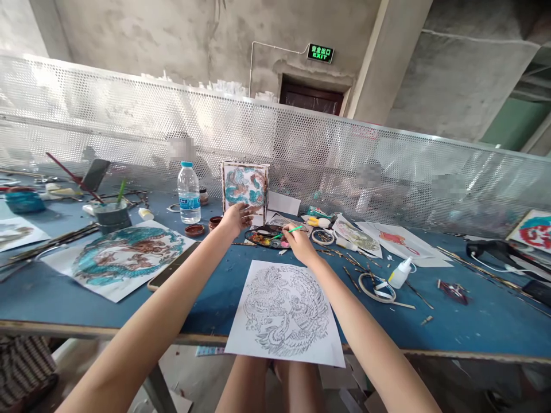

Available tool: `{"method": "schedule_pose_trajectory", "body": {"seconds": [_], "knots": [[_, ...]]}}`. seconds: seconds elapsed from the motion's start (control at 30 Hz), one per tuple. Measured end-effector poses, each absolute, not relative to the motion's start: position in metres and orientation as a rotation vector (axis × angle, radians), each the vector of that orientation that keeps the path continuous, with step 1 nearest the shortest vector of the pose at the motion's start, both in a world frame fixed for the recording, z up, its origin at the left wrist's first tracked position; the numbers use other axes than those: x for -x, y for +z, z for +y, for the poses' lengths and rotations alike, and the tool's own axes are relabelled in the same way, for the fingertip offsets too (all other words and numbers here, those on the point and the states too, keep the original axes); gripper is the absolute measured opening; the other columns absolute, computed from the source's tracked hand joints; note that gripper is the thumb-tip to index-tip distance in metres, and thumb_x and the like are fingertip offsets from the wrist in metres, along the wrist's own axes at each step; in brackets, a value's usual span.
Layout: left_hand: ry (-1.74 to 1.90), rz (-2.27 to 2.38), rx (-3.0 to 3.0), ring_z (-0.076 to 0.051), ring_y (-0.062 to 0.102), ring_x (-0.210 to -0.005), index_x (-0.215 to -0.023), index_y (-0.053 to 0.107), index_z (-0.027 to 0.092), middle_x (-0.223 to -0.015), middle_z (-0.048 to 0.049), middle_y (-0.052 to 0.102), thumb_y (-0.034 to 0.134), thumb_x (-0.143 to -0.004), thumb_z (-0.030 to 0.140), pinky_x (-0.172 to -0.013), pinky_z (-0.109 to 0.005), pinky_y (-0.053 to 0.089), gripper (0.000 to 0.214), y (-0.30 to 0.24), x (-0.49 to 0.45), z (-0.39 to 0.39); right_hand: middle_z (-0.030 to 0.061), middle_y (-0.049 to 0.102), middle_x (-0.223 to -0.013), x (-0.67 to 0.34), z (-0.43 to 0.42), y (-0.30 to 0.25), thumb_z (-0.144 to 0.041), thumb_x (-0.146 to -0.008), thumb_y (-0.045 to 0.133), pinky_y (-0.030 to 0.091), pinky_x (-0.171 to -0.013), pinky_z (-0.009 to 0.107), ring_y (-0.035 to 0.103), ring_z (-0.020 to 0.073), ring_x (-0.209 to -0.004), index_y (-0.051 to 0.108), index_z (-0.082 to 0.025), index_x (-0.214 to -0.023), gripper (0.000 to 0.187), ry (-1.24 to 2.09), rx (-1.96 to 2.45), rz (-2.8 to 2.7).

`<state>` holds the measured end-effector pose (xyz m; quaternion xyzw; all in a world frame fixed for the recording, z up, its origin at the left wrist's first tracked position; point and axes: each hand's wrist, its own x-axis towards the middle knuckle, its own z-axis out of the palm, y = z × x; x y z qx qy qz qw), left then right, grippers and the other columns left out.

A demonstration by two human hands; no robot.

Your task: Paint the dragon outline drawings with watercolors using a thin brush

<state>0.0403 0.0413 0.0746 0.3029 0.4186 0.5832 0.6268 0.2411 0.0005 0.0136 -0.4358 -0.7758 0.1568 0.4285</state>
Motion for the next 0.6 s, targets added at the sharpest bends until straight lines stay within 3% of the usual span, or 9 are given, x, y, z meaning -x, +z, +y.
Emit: {"method": "schedule_pose_trajectory", "body": {"seconds": [0.33,0.6], "knots": [[1.240,0.973,-0.781,-0.014,0.051,-0.041,-0.077,0.056,0.016,-0.056,-0.0029,0.058,0.053,-0.072,0.014,-0.036,-0.023,0.041,0.006,0.066,-0.042,0.045,-0.0004,0.060,-0.066,-0.241,0.000,0.013,-0.034,-0.089,0.033,0.042,-0.063,0.028,0.057,0.0155,-0.062,0.046,-0.022,-0.081,0.019,0.438,1.091,-1.937],[1.326,1.074,-0.768,-0.010,0.050,-0.038,-0.079,0.055,0.014,-0.054,-0.0017,0.057,0.051,-0.071,0.008,-0.035,-0.019,0.040,0.010,0.058,-0.037,0.051,0.0000,0.060,-0.065,-0.242,0.002,0.014,-0.033,-0.089,0.035,0.043,-0.063,0.028,0.058,0.0155,-0.062,0.047,-0.022,-0.080,0.019,0.421,1.077,-1.919]]}}
